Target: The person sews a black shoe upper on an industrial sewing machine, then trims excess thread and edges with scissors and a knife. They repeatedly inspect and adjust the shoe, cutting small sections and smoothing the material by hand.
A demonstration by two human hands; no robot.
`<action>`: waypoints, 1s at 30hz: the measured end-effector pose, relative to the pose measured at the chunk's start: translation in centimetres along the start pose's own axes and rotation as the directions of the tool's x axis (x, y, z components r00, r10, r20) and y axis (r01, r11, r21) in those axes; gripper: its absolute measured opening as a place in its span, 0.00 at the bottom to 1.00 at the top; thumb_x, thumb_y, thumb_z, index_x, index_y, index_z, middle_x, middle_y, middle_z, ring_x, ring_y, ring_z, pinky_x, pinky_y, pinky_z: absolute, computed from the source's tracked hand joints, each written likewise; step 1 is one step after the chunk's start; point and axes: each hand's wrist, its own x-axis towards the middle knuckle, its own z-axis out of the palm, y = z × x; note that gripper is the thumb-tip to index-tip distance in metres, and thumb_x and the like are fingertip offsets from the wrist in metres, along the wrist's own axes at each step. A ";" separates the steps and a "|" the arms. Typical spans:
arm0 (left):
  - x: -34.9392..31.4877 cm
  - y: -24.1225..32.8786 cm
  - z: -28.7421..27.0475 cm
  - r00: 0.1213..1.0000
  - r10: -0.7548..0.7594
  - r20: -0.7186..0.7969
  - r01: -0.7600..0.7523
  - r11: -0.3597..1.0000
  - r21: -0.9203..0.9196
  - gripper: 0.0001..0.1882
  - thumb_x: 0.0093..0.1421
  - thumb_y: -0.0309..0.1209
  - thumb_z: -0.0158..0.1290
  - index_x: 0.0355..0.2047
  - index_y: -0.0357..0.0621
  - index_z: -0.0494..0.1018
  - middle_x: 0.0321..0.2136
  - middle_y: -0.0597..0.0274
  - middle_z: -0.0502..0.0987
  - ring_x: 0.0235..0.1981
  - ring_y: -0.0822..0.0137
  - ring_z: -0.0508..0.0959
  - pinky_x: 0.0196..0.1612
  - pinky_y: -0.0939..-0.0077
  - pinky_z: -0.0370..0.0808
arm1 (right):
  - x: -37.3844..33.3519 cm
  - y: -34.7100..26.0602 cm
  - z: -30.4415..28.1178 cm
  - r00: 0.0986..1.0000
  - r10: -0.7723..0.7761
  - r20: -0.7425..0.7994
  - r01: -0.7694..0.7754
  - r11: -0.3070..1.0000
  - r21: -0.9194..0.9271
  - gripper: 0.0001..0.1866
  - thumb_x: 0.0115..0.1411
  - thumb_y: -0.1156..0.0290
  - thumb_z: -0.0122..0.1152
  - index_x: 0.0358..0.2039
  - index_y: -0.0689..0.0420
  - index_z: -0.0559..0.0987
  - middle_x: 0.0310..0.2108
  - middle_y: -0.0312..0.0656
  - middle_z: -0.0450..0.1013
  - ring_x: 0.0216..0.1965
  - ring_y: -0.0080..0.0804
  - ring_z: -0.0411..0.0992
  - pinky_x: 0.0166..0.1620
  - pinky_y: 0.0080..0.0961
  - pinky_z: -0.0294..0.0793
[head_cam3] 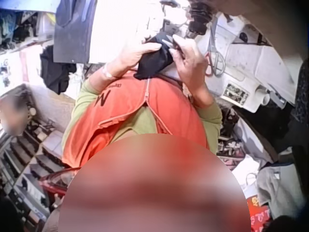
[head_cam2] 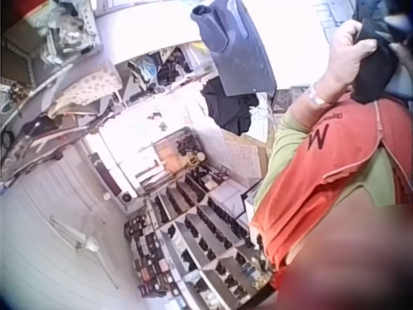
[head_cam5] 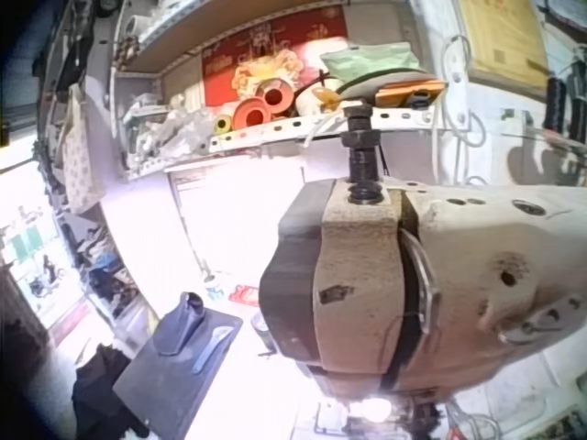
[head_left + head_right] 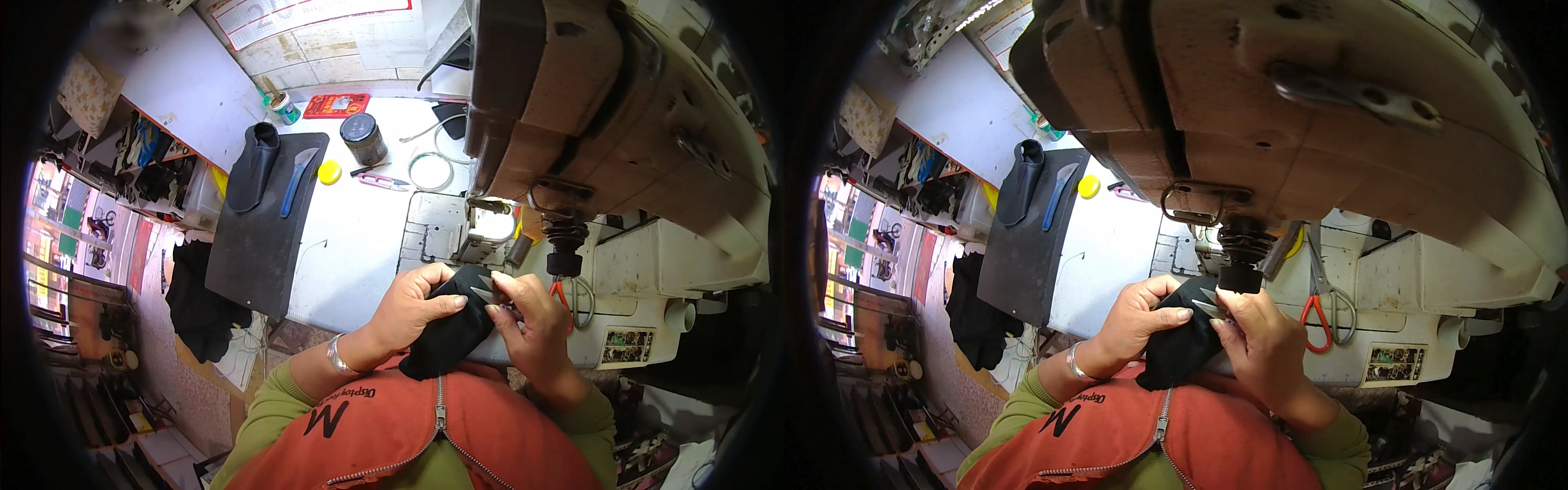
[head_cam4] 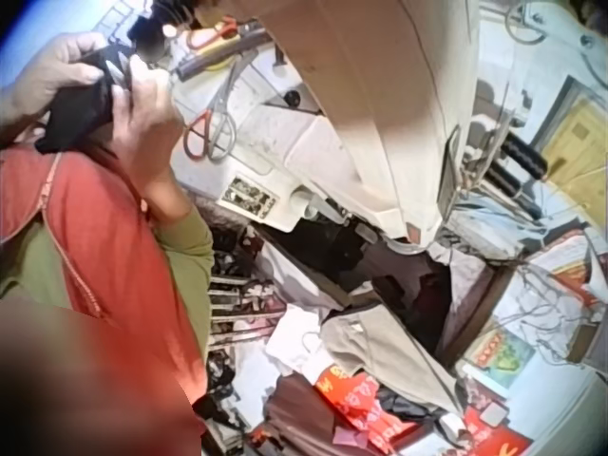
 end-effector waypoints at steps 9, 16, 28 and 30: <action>-0.2 0.0 0.2 0.999 0.022 -0.026 -0.021 0.998 0.062 0.06 0.59 0.24 0.57 0.36 0.38 0.73 0.30 0.70 0.76 0.31 0.82 0.73 0.36 0.85 0.72 | 0.1 -0.9 0.2 0.996 -0.082 -0.016 0.079 0.985 -0.153 0.21 0.50 0.78 0.63 0.46 0.59 0.77 0.34 0.44 0.72 0.30 0.40 0.75 0.32 0.29 0.73; -0.4 0.0 0.2 0.999 0.032 -0.036 -0.027 0.991 0.129 0.06 0.58 0.25 0.57 0.35 0.38 0.74 0.29 0.70 0.76 0.31 0.82 0.72 0.35 0.84 0.72 | 0.1 -1.1 0.1 0.998 -0.067 0.005 0.066 0.981 -0.184 0.21 0.50 0.77 0.63 0.47 0.58 0.77 0.34 0.44 0.72 0.31 0.41 0.74 0.32 0.31 0.73; -0.9 0.2 0.6 0.988 0.130 -0.088 -0.081 0.902 0.424 0.06 0.58 0.26 0.57 0.34 0.38 0.74 0.28 0.69 0.76 0.30 0.81 0.72 0.36 0.83 0.72 | 0.2 -2.0 0.0 0.994 -0.095 0.060 0.108 0.952 -0.287 0.20 0.50 0.78 0.63 0.46 0.60 0.76 0.33 0.44 0.71 0.29 0.41 0.73 0.31 0.31 0.72; -0.9 0.1 0.4 0.991 0.105 -0.082 -0.075 0.951 0.301 0.06 0.58 0.26 0.56 0.34 0.37 0.74 0.29 0.70 0.76 0.31 0.81 0.72 0.36 0.84 0.71 | 0.3 -1.4 0.8 0.994 -0.105 0.022 0.107 0.978 -0.177 0.18 0.52 0.79 0.62 0.45 0.61 0.76 0.32 0.43 0.71 0.27 0.38 0.72 0.30 0.29 0.71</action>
